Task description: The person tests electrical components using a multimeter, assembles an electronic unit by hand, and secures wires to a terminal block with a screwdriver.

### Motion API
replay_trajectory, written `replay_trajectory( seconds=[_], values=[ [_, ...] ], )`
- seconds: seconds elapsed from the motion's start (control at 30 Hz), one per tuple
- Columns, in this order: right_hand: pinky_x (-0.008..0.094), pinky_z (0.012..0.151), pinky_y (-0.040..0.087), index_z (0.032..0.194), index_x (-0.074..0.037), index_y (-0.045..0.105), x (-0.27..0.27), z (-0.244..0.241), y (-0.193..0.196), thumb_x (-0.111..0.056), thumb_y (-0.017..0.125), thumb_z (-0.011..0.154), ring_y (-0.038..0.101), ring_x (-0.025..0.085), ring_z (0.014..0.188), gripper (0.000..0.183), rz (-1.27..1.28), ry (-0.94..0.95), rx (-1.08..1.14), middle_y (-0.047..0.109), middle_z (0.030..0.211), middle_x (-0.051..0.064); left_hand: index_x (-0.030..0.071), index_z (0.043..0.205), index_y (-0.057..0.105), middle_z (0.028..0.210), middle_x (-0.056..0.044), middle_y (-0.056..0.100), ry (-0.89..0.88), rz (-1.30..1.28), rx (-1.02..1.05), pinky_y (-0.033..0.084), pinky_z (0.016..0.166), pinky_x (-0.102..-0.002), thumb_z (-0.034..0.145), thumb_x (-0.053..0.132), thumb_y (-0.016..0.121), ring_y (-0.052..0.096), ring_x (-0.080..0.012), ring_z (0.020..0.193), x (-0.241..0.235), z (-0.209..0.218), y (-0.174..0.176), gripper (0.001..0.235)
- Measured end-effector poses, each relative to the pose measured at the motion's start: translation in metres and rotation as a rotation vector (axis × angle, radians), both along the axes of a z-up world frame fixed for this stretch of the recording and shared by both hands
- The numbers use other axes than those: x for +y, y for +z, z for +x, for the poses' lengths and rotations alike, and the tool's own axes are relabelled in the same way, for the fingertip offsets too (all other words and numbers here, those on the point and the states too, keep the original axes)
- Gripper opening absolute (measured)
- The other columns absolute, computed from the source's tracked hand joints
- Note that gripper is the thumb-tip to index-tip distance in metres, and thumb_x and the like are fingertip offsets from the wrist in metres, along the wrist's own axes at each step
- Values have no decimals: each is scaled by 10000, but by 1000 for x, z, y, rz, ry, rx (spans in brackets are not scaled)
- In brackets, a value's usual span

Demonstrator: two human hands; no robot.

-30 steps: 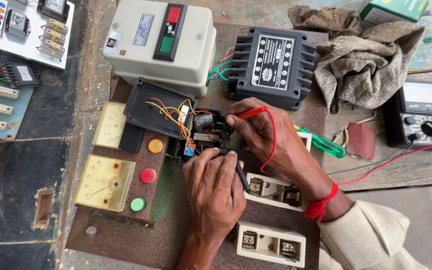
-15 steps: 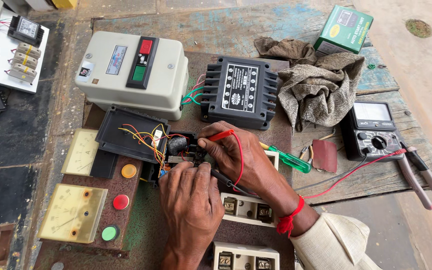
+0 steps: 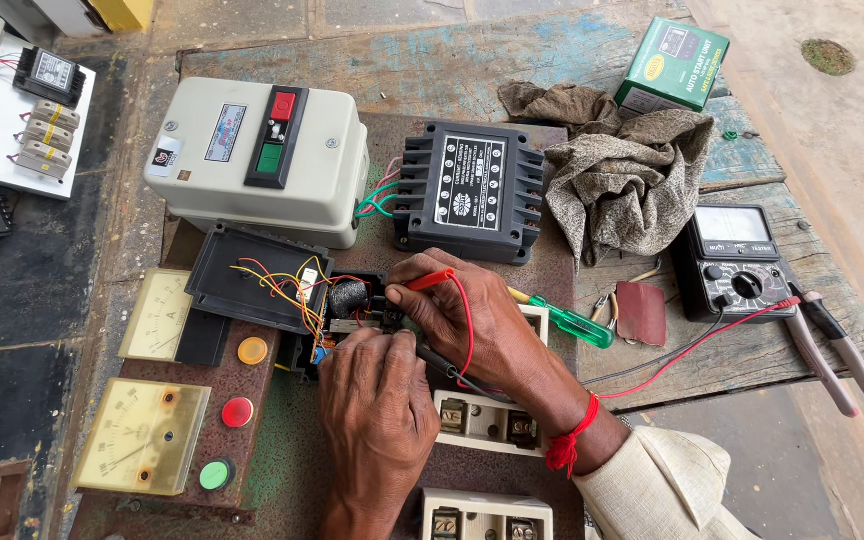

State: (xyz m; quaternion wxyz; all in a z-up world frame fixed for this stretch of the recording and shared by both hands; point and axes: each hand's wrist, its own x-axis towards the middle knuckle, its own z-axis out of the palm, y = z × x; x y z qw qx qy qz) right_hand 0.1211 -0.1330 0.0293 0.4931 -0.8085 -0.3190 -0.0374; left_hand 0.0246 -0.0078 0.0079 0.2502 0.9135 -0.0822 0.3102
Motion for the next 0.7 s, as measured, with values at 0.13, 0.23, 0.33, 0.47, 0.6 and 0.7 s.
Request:
replay_trajectory(
  seconds=[0.13,0.23,0.33,0.47,0.6,0.7],
  values=[
    [374,732,578,1054,-30,686,0,-1,2,-192,667,995,735,292,865,173,-5,4,3,713,990,116,-11,1131,643,1012,-150,644,-6,-10,-4,479,920,-508,856,64,710,635,-350,1082,0,0,0,293],
    [374,733,580,1052,-32,686,-1,-2,1,-199,666,997,737,292,870,177,-2,-1,2,714,996,113,-7,1120,643,1013,-159,642,-3,-4,-7,472,912,-509,848,52,699,633,-360,1083,0,0,-1,284],
    [381,737,576,1052,-33,686,-1,-1,1,-209,668,996,729,299,864,185,-14,1,-7,705,989,116,-4,1121,641,1012,-153,642,0,-2,-11,473,928,-510,858,55,696,634,-356,1081,0,0,-1,275],
    [383,733,575,1051,-40,687,-1,-1,3,-227,663,994,724,301,857,197,-20,8,0,698,983,117,-6,1122,644,1008,-153,642,-5,3,-8,474,920,-506,857,60,699,635,-351,1076,0,0,-1,278],
    [386,731,564,1058,-42,693,-3,-2,2,-232,670,993,716,298,846,202,-28,5,27,691,971,119,-1,1111,653,1000,-143,641,-4,24,-21,471,905,-504,872,75,708,634,-346,1077,-1,2,-2,256],
    [356,752,570,1091,-43,699,-4,-1,1,-258,673,1003,719,242,862,234,24,-21,58,711,985,102,-2,1108,663,988,-131,642,-4,44,-13,465,895,-506,879,77,712,636,-336,1072,-1,2,0,247]
  ],
)
